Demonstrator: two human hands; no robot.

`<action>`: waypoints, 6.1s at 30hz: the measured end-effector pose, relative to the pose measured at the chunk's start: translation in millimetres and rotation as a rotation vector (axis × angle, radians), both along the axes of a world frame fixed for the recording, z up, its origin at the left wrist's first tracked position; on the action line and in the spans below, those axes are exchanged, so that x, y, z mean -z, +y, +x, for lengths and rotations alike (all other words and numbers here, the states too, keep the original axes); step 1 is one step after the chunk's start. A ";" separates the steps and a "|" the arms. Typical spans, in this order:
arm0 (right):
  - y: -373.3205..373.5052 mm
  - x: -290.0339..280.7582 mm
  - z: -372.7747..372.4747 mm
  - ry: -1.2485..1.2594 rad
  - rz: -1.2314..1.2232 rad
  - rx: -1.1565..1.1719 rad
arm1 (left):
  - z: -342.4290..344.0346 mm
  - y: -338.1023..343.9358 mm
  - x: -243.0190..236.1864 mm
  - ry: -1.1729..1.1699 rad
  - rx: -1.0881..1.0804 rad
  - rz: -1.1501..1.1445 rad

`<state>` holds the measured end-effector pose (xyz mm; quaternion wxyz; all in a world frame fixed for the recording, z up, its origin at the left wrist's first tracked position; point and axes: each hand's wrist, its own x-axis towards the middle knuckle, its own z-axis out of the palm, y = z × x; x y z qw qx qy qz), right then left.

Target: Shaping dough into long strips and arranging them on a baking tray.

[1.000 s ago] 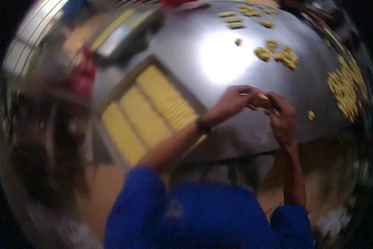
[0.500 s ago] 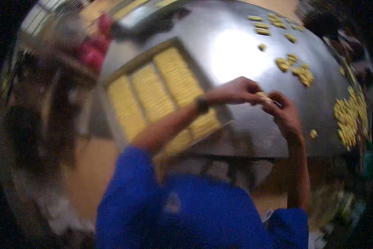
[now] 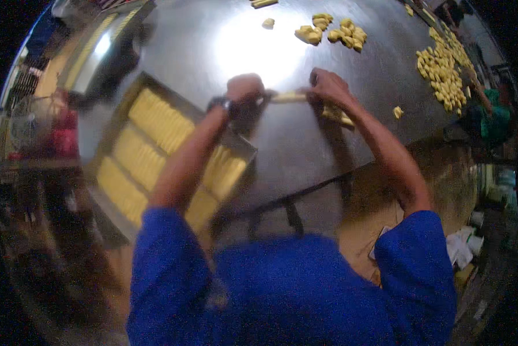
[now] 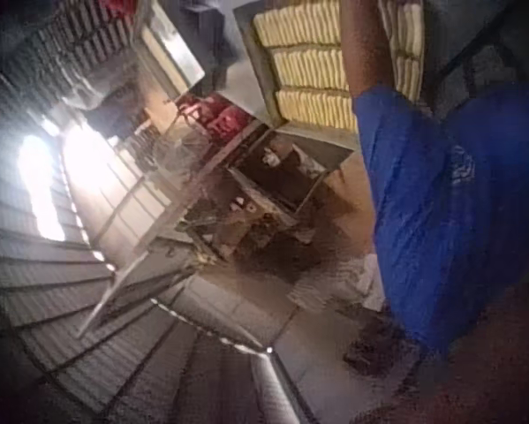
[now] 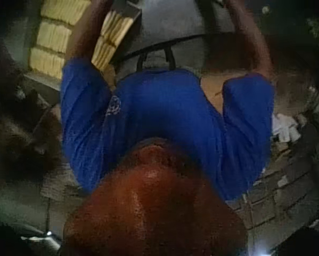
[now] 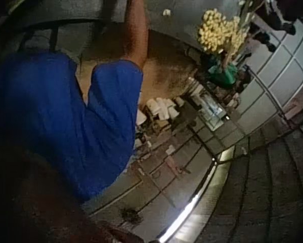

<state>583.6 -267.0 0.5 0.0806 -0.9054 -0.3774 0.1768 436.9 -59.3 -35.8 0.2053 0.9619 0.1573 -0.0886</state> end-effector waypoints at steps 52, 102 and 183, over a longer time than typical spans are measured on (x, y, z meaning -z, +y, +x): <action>10.9 17.3 15.5 -0.043 0.128 -0.105 | 15.5 -13.9 -22.9 -0.116 -0.033 0.205; 49.6 -18.6 31.8 0.299 0.281 -0.432 | 53.5 10.1 -24.4 -0.152 0.262 -0.073; 9.0 0.5 24.1 -0.041 0.010 -0.112 | 41.4 4.7 11.9 -0.104 0.015 0.244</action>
